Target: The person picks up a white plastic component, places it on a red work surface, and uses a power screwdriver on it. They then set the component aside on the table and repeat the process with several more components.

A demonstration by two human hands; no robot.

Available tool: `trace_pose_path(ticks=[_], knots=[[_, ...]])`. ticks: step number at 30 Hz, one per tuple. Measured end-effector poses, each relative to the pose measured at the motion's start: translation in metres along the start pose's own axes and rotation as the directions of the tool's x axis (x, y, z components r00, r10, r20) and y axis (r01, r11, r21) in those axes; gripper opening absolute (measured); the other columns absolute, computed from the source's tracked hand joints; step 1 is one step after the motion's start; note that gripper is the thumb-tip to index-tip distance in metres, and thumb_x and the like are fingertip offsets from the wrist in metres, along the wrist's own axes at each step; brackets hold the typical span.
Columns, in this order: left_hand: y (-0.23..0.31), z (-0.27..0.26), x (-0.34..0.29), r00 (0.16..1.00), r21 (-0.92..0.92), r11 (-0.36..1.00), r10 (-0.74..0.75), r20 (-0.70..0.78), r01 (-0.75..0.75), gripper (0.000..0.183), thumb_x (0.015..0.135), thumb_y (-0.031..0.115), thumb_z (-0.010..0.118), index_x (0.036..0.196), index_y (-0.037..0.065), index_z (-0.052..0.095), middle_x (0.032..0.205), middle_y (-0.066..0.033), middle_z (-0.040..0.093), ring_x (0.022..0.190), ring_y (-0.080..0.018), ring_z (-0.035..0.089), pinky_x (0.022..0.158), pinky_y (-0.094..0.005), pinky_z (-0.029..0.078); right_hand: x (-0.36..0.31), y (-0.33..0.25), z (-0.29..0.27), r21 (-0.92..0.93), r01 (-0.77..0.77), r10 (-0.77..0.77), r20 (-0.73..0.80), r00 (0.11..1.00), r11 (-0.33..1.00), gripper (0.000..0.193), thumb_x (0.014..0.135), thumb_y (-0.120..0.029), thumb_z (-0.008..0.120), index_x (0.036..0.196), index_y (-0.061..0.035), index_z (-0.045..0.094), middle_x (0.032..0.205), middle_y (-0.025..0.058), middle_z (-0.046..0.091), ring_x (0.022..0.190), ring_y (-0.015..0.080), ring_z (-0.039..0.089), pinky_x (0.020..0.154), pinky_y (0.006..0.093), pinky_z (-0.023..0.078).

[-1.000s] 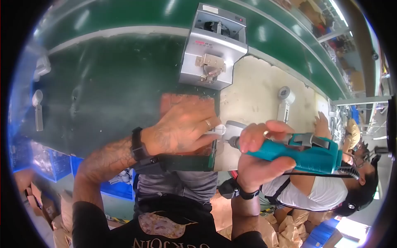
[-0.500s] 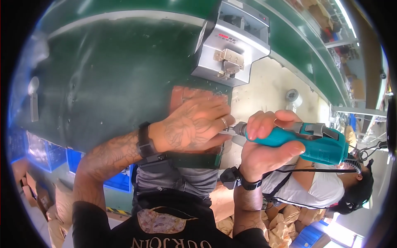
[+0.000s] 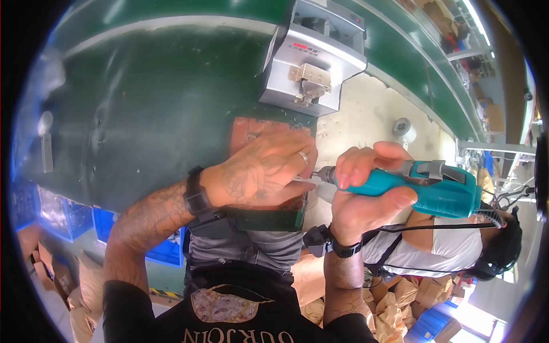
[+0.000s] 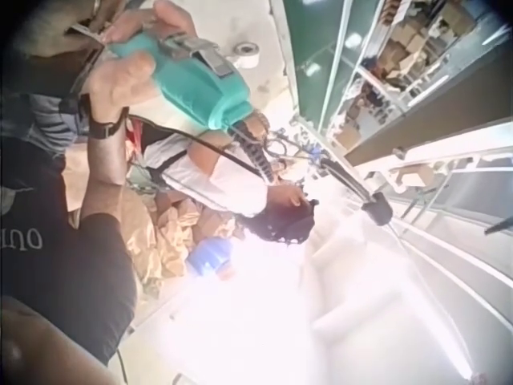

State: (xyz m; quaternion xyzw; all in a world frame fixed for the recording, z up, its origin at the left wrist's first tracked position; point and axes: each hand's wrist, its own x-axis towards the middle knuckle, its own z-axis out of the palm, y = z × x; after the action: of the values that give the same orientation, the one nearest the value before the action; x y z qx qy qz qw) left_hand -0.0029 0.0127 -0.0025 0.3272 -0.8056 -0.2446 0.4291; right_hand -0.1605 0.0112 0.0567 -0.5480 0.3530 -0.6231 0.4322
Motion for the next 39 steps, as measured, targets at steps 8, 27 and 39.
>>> trace_pose_path(ticks=[8, 27, 39], knots=[[0.006, 0.0, 0.0, 0.999, 0.071, 0.997, -0.031, -0.038, 0.034, 0.033, 0.073, 0.017, 0.079, 0.096, 0.003, 0.06, 0.097, -0.0119, 0.058, 0.093, -0.0335, 0.059, 0.079, -0.0436, 0.048, 0.001, 0.0, 0.002, -0.019, 0.01, -0.009, 0.029, 1.0, 1.0, 0.082, 0.088, -0.079, 0.043, 0.114, -0.0021, 0.053, 0.061, 0.0004, 0.044, 0.052, 0.0134, 0.042, 0.051, 0.0284, 0.036], [-0.009, -0.027, -0.009, 0.998, 0.285, 0.957, -0.06, 0.017, 0.053, 0.04, 0.077, 0.028, 0.075, 0.109, 0.008, 0.061, 0.098, -0.0052, 0.056, 0.092, -0.025, 0.052, 0.081, -0.0389, 0.043, 0.089, 0.037, 0.051, -0.157, 0.165, -0.142, 0.148, 0.979, 0.974, 0.055, 0.101, -0.051, 0.051, 0.105, 0.0037, 0.053, 0.072, 0.0076, 0.056, 0.065, 0.0171, 0.057, 0.059, 0.0288, 0.046], [-0.007, -0.026, -0.01, 0.991, 0.306, 0.945, -0.129, 0.024, 0.116, 0.034, 0.081, 0.031, 0.075, 0.104, 0.01, 0.062, 0.102, -0.0051, 0.057, 0.095, -0.0254, 0.052, 0.084, -0.0403, 0.043, 0.053, 0.016, 0.025, -0.035, 0.057, -0.052, 0.132, 0.99, 0.998, 0.059, 0.098, -0.055, 0.052, 0.107, 0.0037, 0.054, 0.066, 0.0076, 0.051, 0.057, 0.0182, 0.051, 0.054, 0.0321, 0.043]])
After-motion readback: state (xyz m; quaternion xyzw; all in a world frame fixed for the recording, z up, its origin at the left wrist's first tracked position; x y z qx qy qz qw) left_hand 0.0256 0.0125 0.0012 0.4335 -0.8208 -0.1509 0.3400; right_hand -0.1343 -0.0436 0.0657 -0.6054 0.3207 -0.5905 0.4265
